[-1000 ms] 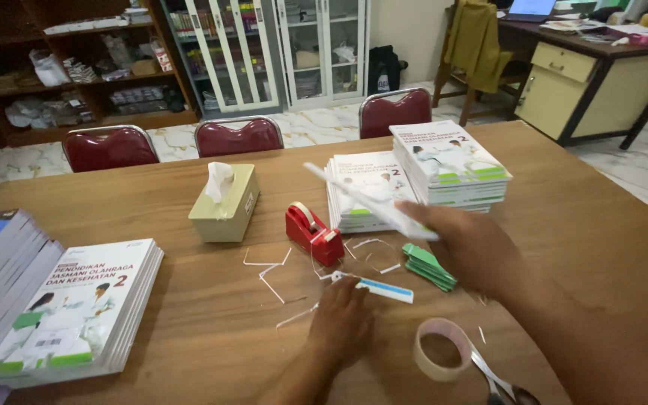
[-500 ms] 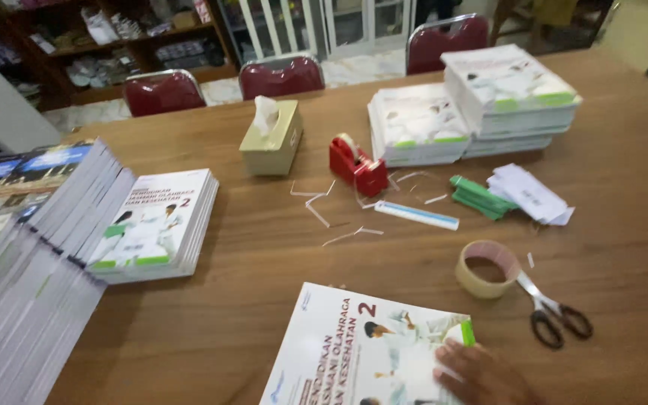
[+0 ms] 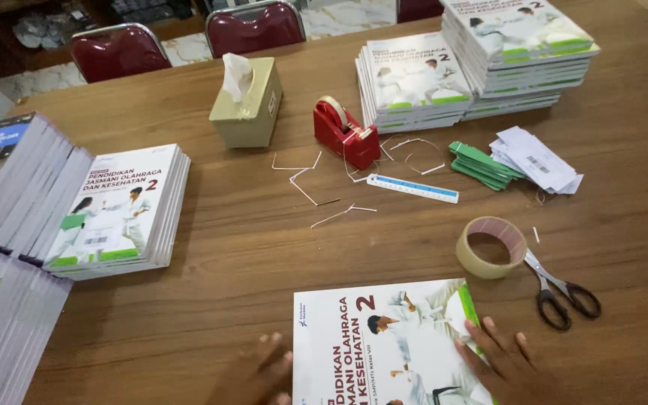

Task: Cutting labels with scissors and taping them onto the covers of stacks of books.

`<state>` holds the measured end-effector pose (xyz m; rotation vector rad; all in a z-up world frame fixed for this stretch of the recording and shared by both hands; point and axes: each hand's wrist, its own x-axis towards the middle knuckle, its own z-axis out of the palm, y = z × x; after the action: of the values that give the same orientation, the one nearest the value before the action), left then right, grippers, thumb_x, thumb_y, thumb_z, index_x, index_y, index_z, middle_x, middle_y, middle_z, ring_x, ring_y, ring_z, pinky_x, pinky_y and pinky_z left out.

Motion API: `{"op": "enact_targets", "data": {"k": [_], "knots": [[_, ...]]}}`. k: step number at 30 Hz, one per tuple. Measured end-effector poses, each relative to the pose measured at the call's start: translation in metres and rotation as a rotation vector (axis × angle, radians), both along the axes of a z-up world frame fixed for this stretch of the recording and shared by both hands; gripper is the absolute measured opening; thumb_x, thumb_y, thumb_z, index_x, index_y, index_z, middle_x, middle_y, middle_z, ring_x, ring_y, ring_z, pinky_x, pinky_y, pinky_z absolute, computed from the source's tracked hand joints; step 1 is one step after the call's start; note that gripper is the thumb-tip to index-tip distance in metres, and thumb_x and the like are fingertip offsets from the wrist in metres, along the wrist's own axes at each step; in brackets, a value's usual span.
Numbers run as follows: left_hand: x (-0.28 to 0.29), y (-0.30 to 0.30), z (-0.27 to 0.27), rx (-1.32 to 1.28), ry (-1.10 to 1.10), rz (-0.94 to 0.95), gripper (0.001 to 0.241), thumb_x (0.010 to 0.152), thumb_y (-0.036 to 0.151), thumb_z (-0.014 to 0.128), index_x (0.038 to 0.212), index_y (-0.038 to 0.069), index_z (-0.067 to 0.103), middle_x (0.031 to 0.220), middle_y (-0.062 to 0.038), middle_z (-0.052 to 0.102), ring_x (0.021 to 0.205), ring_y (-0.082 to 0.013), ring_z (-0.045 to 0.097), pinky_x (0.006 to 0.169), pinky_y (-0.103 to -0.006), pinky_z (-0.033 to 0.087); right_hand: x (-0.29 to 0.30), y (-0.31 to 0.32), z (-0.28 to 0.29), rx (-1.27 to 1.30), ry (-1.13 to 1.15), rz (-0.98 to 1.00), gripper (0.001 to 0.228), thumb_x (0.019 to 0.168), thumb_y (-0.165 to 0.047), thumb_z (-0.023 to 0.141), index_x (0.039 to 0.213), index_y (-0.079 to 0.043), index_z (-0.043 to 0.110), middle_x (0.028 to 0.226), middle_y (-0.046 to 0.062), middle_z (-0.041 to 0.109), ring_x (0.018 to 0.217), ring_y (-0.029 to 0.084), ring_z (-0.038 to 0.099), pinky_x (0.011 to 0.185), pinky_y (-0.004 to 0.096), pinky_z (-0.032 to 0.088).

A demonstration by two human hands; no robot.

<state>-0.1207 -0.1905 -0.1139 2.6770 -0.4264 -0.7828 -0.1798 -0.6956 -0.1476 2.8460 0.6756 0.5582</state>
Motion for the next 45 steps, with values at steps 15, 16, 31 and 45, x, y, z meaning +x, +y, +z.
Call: {"op": "enact_targets", "data": {"k": [15, 16, 31, 45], "knots": [[0.04, -0.083, 0.114, 0.002, -0.549, -0.203, 0.097, 0.099, 0.07, 0.051, 0.164, 0.009, 0.011, 0.173, -0.01, -0.002, 0.156, -0.0309, 0.0, 0.116, -0.0614, -0.004, 0.092, 0.038, 0.139, 0.22, 0.593, -0.102, 0.123, 0.077, -0.081, 0.079, 0.163, -0.024, 0.013, 0.175, 0.004, -0.005, 0.159, 0.026, -0.005, 0.121, 0.053, 0.013], [0.046, -0.088, 0.124, -0.044, -0.44, -0.137, 0.096, 0.095, 0.065, 0.057, 0.162, 0.009, 0.017, 0.173, -0.01, 0.003, 0.157, -0.0329, 0.002, 0.118, -0.0631, -0.002, 0.099, 0.036, 0.14, 0.261, 0.657, -0.122, 0.117, 0.08, -0.074, 0.078, 0.163, -0.026, 0.012, 0.176, 0.002, -0.007, 0.16, 0.024, -0.008, 0.123, 0.052, 0.012], [0.047, -0.085, 0.114, -0.315, -0.605, 0.027, 0.068, 0.096, 0.049, 0.056, 0.15, 0.008, 0.046, 0.162, -0.019, 0.035, 0.151, -0.0367, 0.028, 0.121, -0.0563, 0.017, 0.155, 0.034, 0.157, 0.652, 0.415, -0.393, 0.099, 0.08, -0.059, 0.069, 0.157, -0.007, 0.033, 0.161, 0.021, 0.036, 0.145, 0.038, 0.038, 0.112, 0.062, 0.038], [0.141, -0.229, 0.157, -0.758, -0.749, -0.046, 0.034, 0.084, 0.024, 0.078, 0.111, 0.006, 0.069, 0.105, -0.009, 0.071, 0.096, -0.0261, 0.066, 0.092, -0.0396, 0.048, 0.208, -0.037, 0.177, 0.736, -0.272, -0.239, 0.045, 0.084, -0.028, 0.079, 0.117, 0.001, 0.072, 0.118, 0.018, 0.071, 0.108, 0.035, 0.064, 0.096, 0.044, 0.049]]}}
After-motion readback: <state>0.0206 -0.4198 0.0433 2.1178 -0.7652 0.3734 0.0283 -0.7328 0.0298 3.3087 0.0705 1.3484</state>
